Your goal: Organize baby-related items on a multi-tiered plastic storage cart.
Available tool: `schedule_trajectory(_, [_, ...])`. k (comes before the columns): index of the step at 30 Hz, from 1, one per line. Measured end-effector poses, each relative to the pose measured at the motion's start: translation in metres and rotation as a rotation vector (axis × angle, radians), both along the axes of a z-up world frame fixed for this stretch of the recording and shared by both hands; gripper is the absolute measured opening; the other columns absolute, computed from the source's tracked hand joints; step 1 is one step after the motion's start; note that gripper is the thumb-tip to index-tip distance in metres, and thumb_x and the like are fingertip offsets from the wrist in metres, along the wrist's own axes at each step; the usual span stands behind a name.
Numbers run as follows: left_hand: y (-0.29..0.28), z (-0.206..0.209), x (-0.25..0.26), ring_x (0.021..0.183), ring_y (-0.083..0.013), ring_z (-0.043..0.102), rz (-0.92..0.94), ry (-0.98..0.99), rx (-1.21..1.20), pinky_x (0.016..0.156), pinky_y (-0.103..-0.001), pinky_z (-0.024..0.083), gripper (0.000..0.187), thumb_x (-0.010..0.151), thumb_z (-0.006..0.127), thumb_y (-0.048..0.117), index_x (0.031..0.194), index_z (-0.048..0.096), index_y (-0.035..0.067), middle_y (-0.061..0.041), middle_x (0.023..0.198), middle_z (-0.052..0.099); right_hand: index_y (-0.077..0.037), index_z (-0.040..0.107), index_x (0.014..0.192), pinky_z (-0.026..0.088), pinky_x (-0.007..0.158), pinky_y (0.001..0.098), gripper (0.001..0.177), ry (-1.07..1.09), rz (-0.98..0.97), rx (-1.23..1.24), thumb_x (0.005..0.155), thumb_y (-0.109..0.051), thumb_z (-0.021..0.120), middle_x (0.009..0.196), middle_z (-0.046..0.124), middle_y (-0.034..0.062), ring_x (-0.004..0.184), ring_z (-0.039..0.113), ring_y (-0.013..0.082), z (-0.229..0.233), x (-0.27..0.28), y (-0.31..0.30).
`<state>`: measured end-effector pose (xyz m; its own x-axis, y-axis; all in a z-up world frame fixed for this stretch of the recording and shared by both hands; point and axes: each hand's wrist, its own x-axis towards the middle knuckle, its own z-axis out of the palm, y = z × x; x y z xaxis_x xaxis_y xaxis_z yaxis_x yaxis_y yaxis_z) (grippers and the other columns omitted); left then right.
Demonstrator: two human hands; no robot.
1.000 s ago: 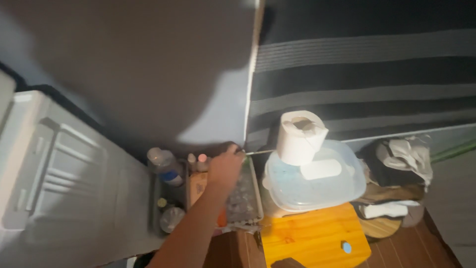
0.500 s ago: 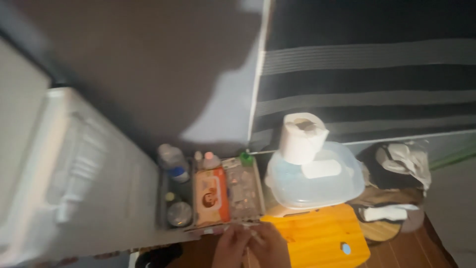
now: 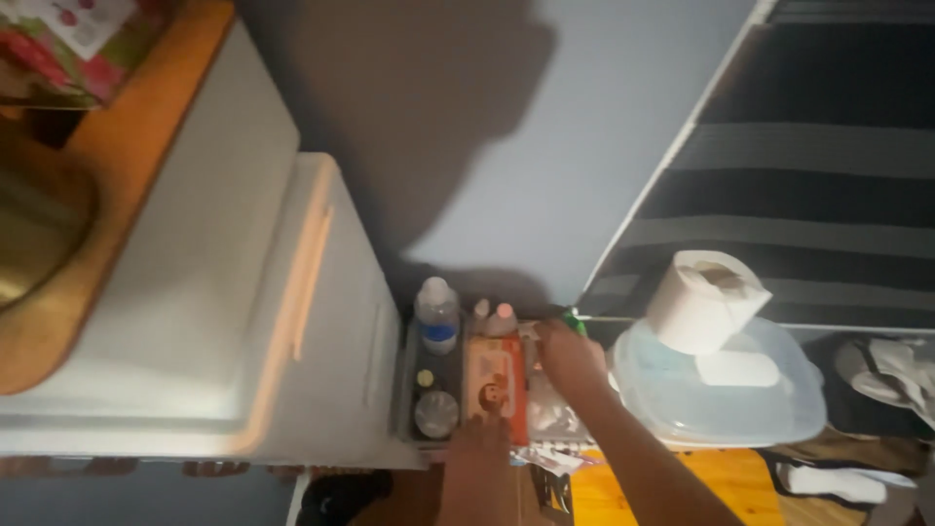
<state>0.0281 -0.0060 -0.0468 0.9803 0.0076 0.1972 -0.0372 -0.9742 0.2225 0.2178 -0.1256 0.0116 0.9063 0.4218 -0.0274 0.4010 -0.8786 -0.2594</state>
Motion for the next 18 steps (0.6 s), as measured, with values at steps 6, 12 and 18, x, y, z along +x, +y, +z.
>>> schedule_trajectory(6, [0.004, -0.070, 0.011, 0.104, -0.0382, 0.058, -0.080, -0.066, 0.001, 0.079, -0.054, 0.049, 0.033, 0.089, 0.059, 0.017, 0.117, 0.066, -0.001, -0.021, 0.133, 0.058, -0.016, 0.070, 0.105, 0.059, 0.073, 0.0460, 0.028, -0.043, 0.009, -0.230, 0.091, -0.040, 0.065, 0.102, 0.072, 0.0079, 0.090, 0.074, 0.0307, -0.016, 0.028, 0.026])
schedule_trajectory(12, [0.008, -0.076, 0.003, 0.112, -0.0401, 0.056, -0.122, -0.162, 0.048, 0.085, -0.055, 0.048, 0.046, 0.087, 0.057, 0.020, 0.127, 0.063, -0.002, -0.025, 0.143, 0.053, -0.015, 0.074, 0.090, 0.060, 0.067, 0.0401, 0.024, -0.163, 0.056, -0.358, 0.094, -0.036, 0.062, 0.089, 0.074, 0.0061, 0.080, 0.076, 0.0253, -0.025, 0.026, 0.032])
schedule_trajectory(18, [0.005, -0.066, 0.003, 0.118, -0.0400, 0.053, -0.076, -0.090, 0.096, 0.092, -0.056, 0.044, 0.049, 0.088, 0.052, 0.022, 0.131, 0.059, 0.000, -0.021, 0.148, 0.049, -0.017, 0.078, 0.091, 0.061, 0.072, 0.0422, 0.023, -0.012, 0.034, -0.369, 0.094, -0.019, 0.056, 0.094, 0.078, 0.0095, 0.089, 0.077, 0.0279, -0.044, 0.041, 0.048])
